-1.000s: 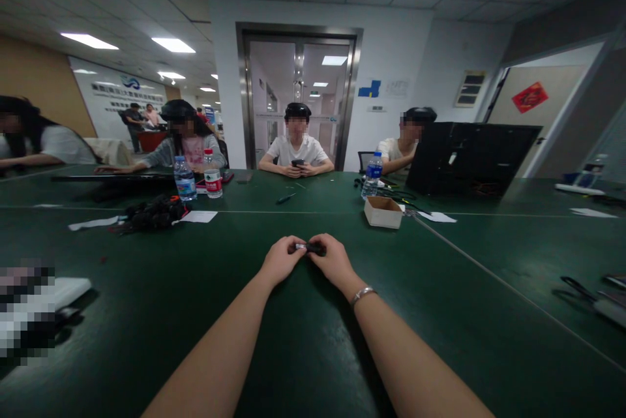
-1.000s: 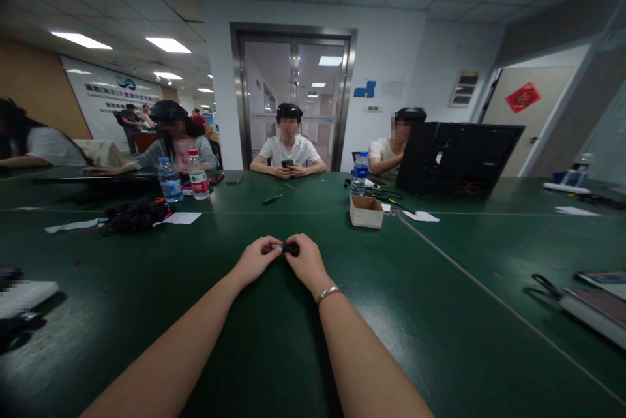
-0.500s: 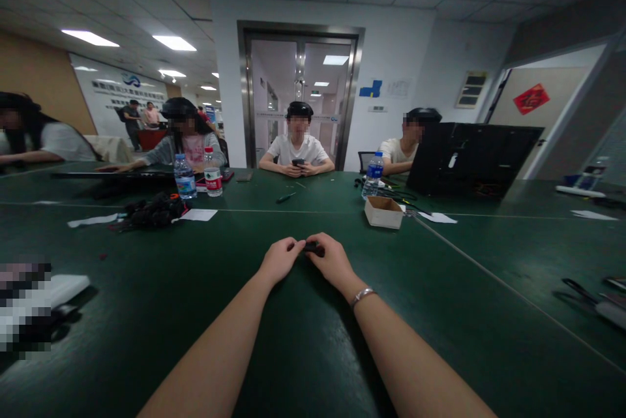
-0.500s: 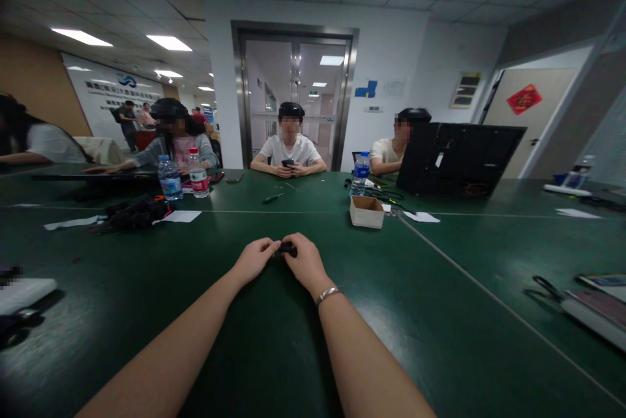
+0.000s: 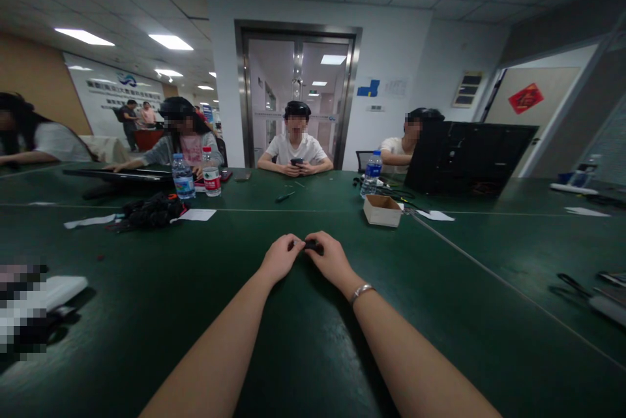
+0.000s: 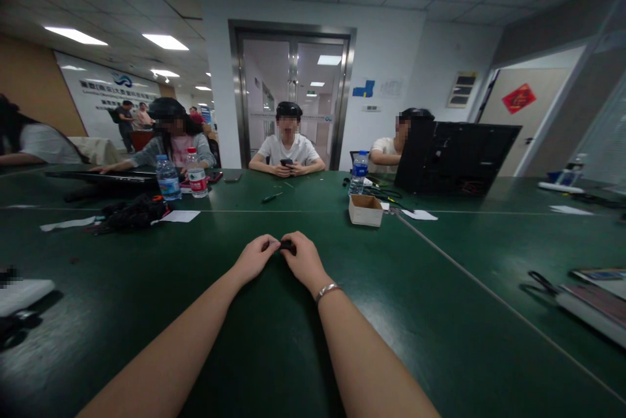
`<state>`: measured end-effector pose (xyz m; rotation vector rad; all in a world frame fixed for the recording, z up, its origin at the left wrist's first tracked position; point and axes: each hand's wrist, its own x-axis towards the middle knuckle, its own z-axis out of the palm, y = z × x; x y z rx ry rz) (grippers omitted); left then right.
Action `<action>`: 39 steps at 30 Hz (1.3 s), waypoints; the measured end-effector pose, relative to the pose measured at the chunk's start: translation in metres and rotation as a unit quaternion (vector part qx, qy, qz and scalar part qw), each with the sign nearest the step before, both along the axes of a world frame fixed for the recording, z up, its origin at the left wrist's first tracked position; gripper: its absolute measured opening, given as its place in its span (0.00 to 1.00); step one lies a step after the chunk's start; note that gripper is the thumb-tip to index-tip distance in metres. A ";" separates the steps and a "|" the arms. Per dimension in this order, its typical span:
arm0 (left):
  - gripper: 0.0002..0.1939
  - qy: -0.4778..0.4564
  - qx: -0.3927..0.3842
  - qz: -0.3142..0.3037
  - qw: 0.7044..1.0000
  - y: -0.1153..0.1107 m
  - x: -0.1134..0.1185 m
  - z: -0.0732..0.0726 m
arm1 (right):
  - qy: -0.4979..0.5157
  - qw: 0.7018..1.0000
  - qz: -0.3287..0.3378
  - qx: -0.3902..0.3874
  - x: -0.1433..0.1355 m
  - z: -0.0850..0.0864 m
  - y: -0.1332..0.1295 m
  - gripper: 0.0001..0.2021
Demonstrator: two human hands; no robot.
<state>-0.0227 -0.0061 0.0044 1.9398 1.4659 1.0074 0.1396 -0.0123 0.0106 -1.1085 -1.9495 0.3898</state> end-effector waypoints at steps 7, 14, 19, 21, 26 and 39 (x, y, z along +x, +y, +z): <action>0.12 -0.105 0.018 -0.035 0.994 0.002 -0.001 -0.001 | -0.006 1.000 -0.015 -0.001 0.000 -0.004 0.005 0.09; 0.19 -0.068 -0.026 0.050 0.996 -0.001 0.001 0.003 | -0.008 1.000 -0.028 0.001 0.000 -0.002 0.004 0.10; 0.17 -0.033 -0.020 0.045 0.998 -0.003 0.002 0.006 | -0.002 1.000 -0.027 -0.009 0.001 -0.001 0.004 0.10; 0.10 -0.072 -0.002 0.013 0.997 -0.004 0.001 0.008 | 0.005 1.000 -0.027 -0.011 0.001 -0.002 0.004 0.10; 0.13 -0.139 0.010 -0.032 0.990 -0.001 -0.003 0.006 | 0.009 0.999 -0.028 -0.013 0.000 -0.002 0.004 0.10; 0.15 -0.081 0.021 -0.011 0.996 0.001 -0.002 0.000 | 0.010 1.000 -0.027 -0.001 0.001 -0.003 0.005 0.10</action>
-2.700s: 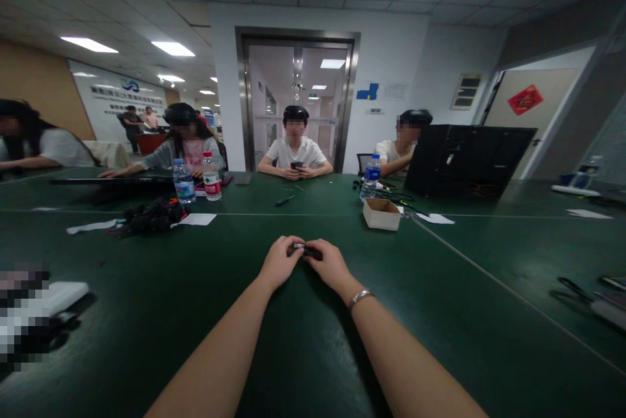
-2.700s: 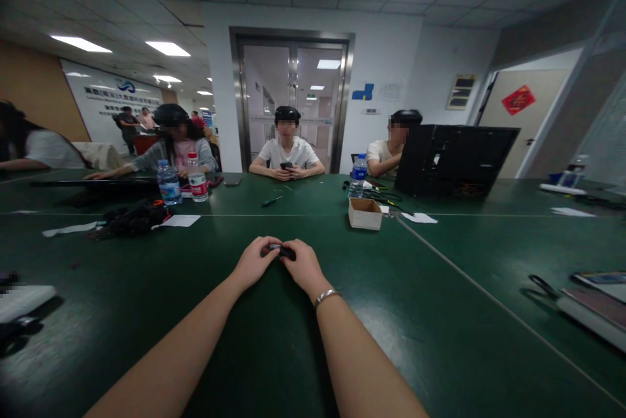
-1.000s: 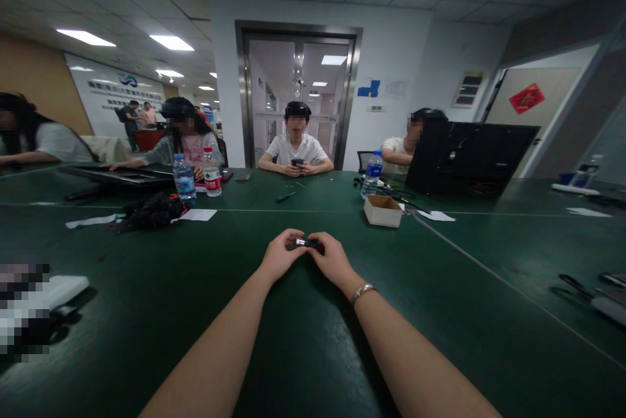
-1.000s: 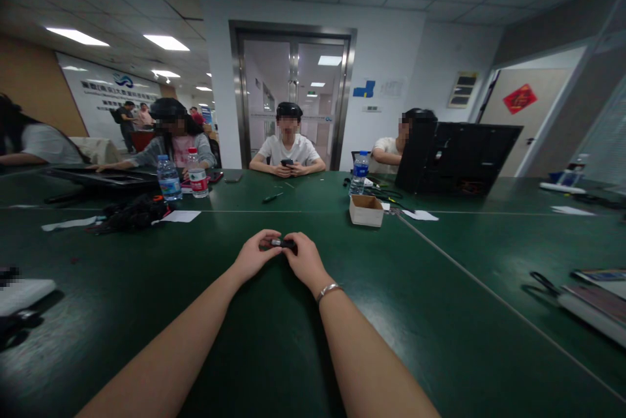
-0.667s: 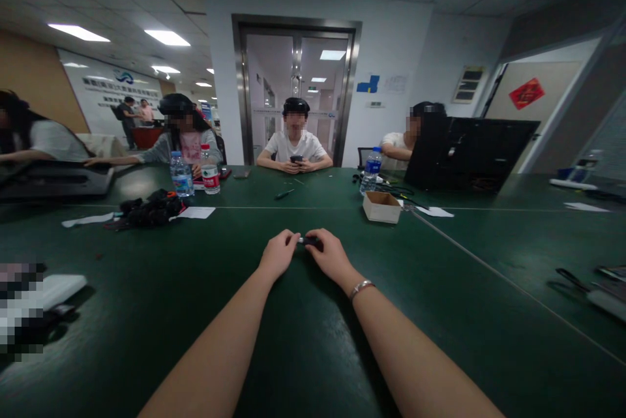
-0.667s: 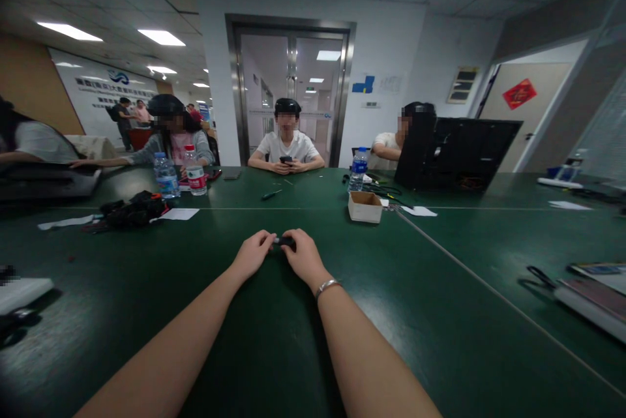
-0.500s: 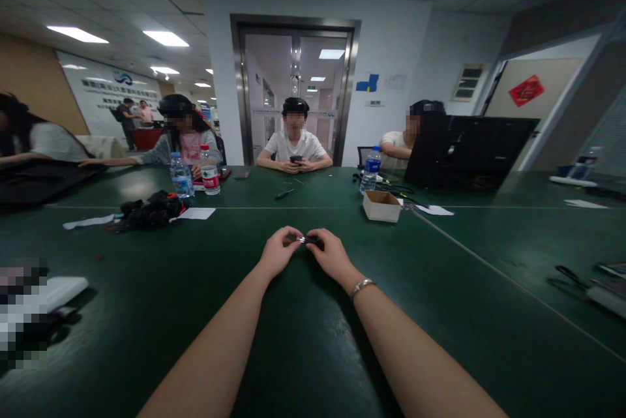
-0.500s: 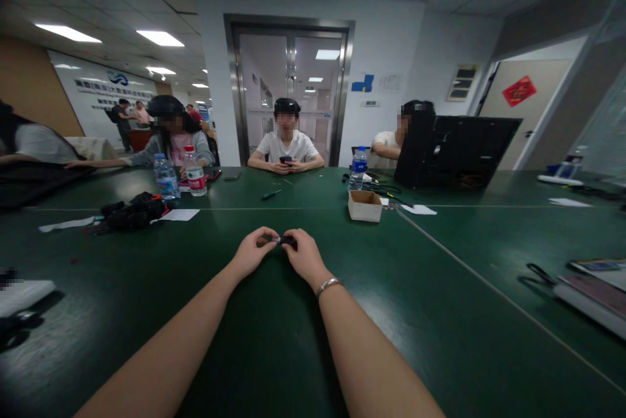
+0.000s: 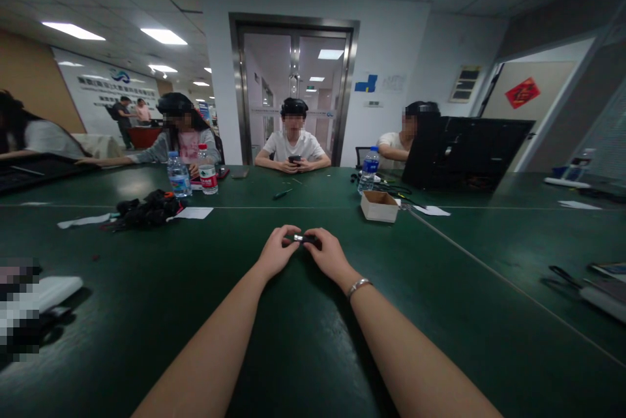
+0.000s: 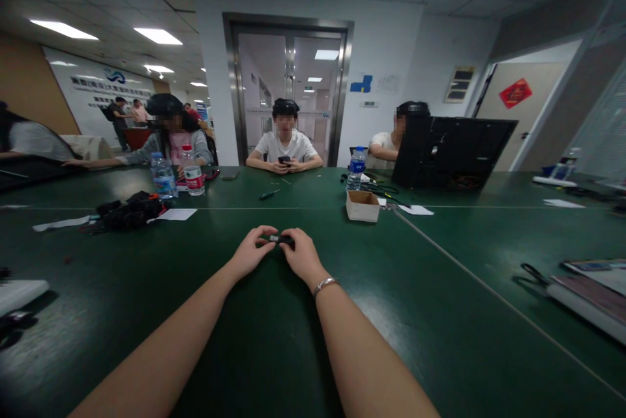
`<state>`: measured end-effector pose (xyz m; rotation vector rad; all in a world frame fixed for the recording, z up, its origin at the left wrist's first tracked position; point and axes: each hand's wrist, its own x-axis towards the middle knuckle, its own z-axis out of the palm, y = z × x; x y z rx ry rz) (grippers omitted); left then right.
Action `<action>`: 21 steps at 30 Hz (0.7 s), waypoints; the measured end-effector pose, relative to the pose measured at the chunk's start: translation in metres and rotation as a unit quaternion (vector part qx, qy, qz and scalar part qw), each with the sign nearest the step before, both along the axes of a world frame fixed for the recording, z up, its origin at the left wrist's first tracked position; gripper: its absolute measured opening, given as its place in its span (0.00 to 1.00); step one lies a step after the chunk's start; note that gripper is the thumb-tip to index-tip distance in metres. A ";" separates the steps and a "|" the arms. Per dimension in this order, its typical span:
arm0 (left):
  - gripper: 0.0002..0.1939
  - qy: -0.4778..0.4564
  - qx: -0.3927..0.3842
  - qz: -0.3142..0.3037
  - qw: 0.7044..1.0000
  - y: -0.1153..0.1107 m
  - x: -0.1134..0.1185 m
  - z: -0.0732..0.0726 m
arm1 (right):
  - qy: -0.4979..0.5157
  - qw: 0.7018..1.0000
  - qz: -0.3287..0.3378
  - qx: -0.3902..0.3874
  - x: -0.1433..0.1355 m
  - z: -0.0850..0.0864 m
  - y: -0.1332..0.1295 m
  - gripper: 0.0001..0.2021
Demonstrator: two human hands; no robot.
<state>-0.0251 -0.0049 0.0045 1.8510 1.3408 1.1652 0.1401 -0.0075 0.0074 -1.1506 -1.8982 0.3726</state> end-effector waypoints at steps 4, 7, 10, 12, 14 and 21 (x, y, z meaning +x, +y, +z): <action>0.19 0.038 -0.038 0.047 0.997 0.001 0.001 0.000 | 0.003 1.000 0.006 0.000 0.000 0.000 -0.001 0.09; 0.21 0.076 -0.030 0.052 0.995 0.004 0.002 -0.003 | 0.002 1.000 0.004 0.006 -0.001 0.001 -0.001 0.10; 0.13 0.026 0.003 0.009 1.000 0.005 0.001 -0.006 | 0.006 1.000 -0.005 0.002 0.000 0.002 -0.001 0.10; 0.20 0.000 0.004 0.004 1.000 0.004 0.001 -0.007 | 0.008 1.000 -0.009 -0.004 0.000 0.003 -0.002 0.10; 0.19 0.018 -0.013 0.027 0.999 0.004 0.001 -0.005 | 0.007 1.000 -0.006 -0.004 0.000 0.003 -0.002 0.10; 0.12 0.043 -0.005 0.023 0.999 0.004 0.000 -0.006 | 0.009 1.000 -0.007 -0.002 0.001 0.002 -0.001 0.09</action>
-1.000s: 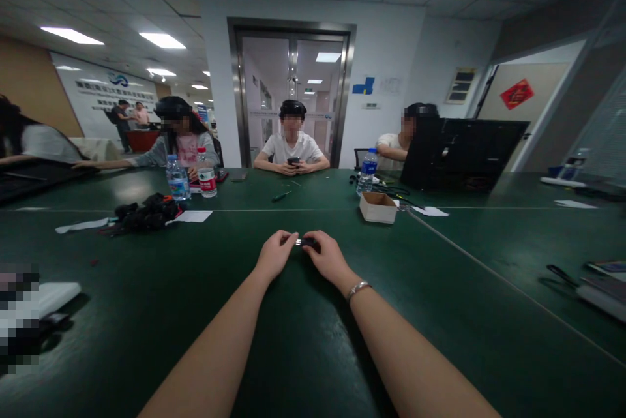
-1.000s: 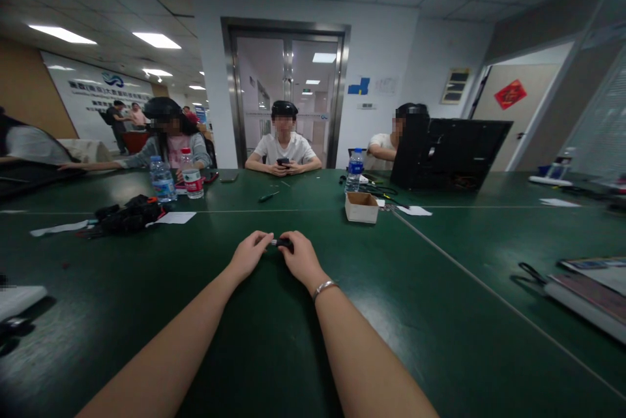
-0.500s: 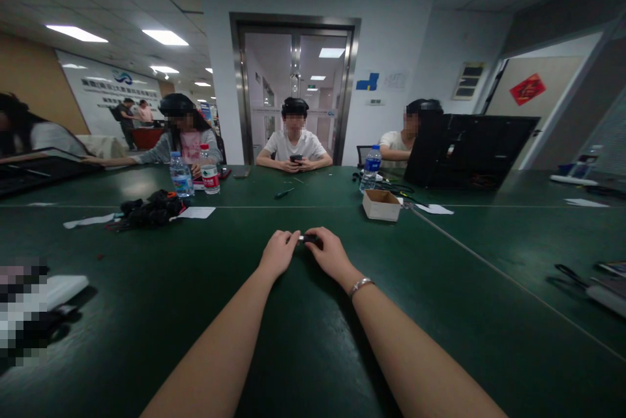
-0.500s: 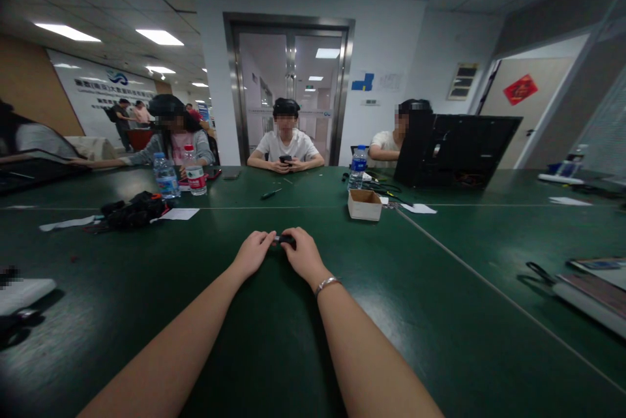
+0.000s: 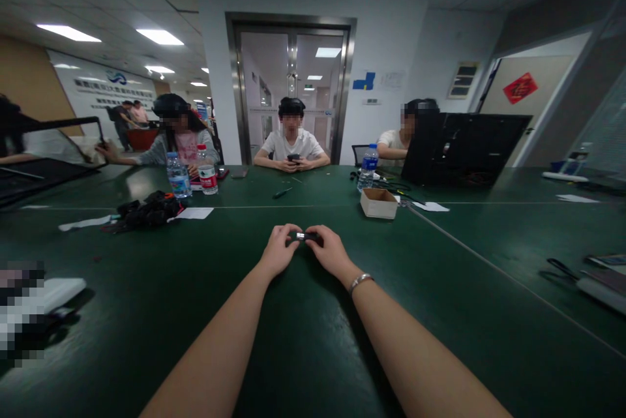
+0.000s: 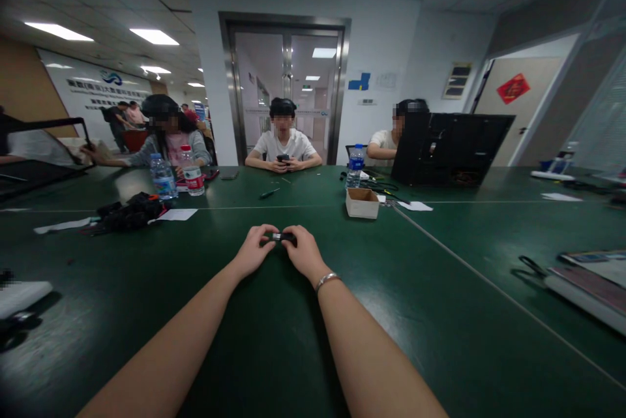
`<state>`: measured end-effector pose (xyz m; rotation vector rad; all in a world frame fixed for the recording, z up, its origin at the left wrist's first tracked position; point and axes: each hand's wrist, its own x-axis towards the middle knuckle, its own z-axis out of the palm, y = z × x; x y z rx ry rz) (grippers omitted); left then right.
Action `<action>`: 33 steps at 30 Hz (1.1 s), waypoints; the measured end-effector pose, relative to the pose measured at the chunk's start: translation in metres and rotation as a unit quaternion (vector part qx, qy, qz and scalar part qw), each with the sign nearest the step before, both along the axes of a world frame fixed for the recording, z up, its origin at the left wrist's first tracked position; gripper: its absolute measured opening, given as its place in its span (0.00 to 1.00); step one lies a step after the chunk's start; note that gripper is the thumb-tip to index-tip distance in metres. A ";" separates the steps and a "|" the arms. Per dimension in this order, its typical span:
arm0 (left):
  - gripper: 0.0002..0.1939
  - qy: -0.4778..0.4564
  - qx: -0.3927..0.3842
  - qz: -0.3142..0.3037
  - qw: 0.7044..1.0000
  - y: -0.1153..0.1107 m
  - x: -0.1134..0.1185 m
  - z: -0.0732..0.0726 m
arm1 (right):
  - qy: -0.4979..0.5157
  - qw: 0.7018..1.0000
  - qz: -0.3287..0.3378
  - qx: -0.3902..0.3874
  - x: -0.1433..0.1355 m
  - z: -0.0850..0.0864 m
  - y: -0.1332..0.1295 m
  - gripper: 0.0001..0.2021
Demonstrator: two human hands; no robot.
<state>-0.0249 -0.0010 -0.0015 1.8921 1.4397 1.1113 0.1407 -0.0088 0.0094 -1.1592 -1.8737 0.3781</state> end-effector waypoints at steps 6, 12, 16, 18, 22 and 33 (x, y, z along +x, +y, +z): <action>0.17 -0.015 -0.034 0.004 0.999 -0.004 0.000 0.005 | -0.003 1.000 0.018 -0.002 0.001 -0.002 0.001 0.10; 0.14 -0.065 -0.001 -0.039 0.997 -0.005 0.000 0.007 | -0.011 1.000 0.024 0.001 0.001 0.000 -0.001 0.10; 0.15 -0.045 -0.020 -0.008 0.999 -0.004 0.000 0.005 | -0.013 0.999 0.029 0.009 0.000 -0.002 0.001 0.10; 0.16 -0.007 -0.027 -0.003 1.000 -0.003 0.001 0.004 | -0.015 0.999 0.030 0.012 0.000 -0.003 0.002 0.10; 0.11 -0.031 0.015 -0.029 0.999 -0.002 0.001 0.002 | -0.015 1.000 0.024 0.012 0.000 -0.004 0.003 0.10; 0.11 -0.033 0.017 -0.026 0.999 -0.008 0.004 0.008 | -0.012 0.999 0.031 0.010 0.000 -0.002 0.001 0.10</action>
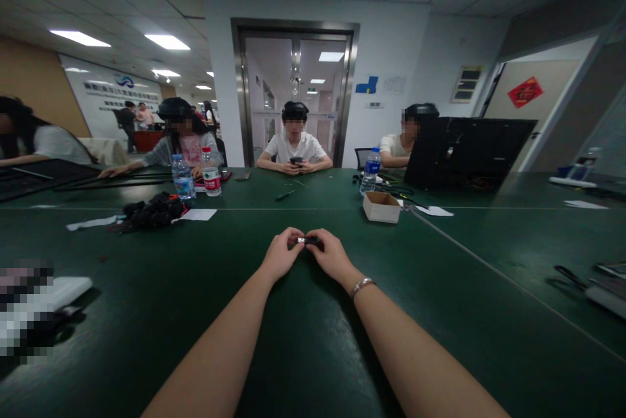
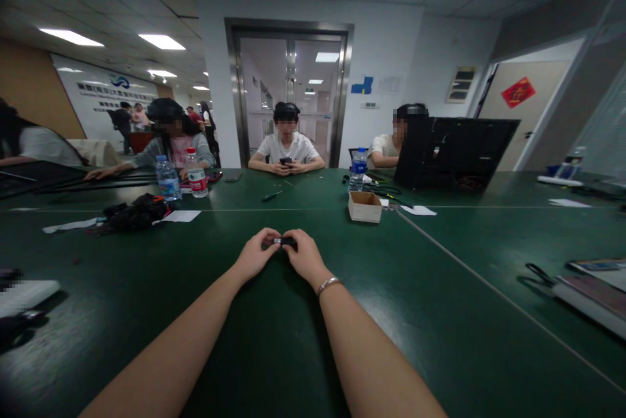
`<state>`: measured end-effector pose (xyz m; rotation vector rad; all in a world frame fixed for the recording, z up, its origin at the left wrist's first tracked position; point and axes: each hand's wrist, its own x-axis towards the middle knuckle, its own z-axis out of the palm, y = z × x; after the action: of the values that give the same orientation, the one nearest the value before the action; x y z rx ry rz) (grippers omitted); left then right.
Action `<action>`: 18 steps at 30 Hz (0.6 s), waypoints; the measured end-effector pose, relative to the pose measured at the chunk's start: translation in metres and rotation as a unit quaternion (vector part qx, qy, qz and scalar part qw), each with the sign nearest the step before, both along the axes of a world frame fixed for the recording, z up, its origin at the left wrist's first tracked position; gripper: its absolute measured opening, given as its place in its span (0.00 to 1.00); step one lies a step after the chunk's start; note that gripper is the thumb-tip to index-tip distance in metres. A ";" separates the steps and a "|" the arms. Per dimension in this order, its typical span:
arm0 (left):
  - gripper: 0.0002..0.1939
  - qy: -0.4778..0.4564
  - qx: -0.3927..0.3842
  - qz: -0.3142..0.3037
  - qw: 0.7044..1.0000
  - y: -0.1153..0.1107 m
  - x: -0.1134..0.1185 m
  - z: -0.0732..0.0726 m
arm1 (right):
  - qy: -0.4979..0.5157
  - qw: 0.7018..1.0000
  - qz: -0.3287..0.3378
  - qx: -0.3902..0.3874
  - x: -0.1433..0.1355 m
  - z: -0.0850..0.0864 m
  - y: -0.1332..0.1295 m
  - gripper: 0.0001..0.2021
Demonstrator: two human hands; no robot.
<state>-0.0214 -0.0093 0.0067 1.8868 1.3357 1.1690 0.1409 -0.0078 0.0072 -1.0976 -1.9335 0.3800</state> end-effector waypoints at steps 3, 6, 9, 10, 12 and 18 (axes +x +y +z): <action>0.12 -0.016 -0.020 0.010 1.000 0.000 0.000 -0.001 | -0.002 1.000 0.002 -0.001 0.000 0.000 0.001 0.10; 0.09 -0.013 -0.039 0.002 0.999 0.001 0.000 -0.001 | -0.007 1.000 -0.002 -0.004 0.001 0.000 0.001 0.10; 0.08 -0.027 -0.028 -0.005 0.999 0.002 -0.001 -0.002 | -0.007 1.000 -0.001 -0.001 0.001 0.000 0.001 0.10; 0.09 -0.032 -0.022 -0.009 0.999 0.002 -0.001 -0.002 | -0.006 1.000 0.001 0.001 0.000 0.000 0.001 0.10; 0.09 -0.036 -0.016 -0.010 0.999 0.002 -0.002 -0.001 | -0.001 1.000 0.005 0.003 0.000 -0.001 0.001 0.10; 0.22 0.067 -0.064 0.067 0.993 -0.005 0.001 0.006 | 0.001 1.000 0.008 0.007 -0.001 -0.002 0.001 0.10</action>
<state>-0.0206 -0.0145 0.0129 1.8340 1.5931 1.0085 0.1395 -0.0066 0.0054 -1.0727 -1.9405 0.3749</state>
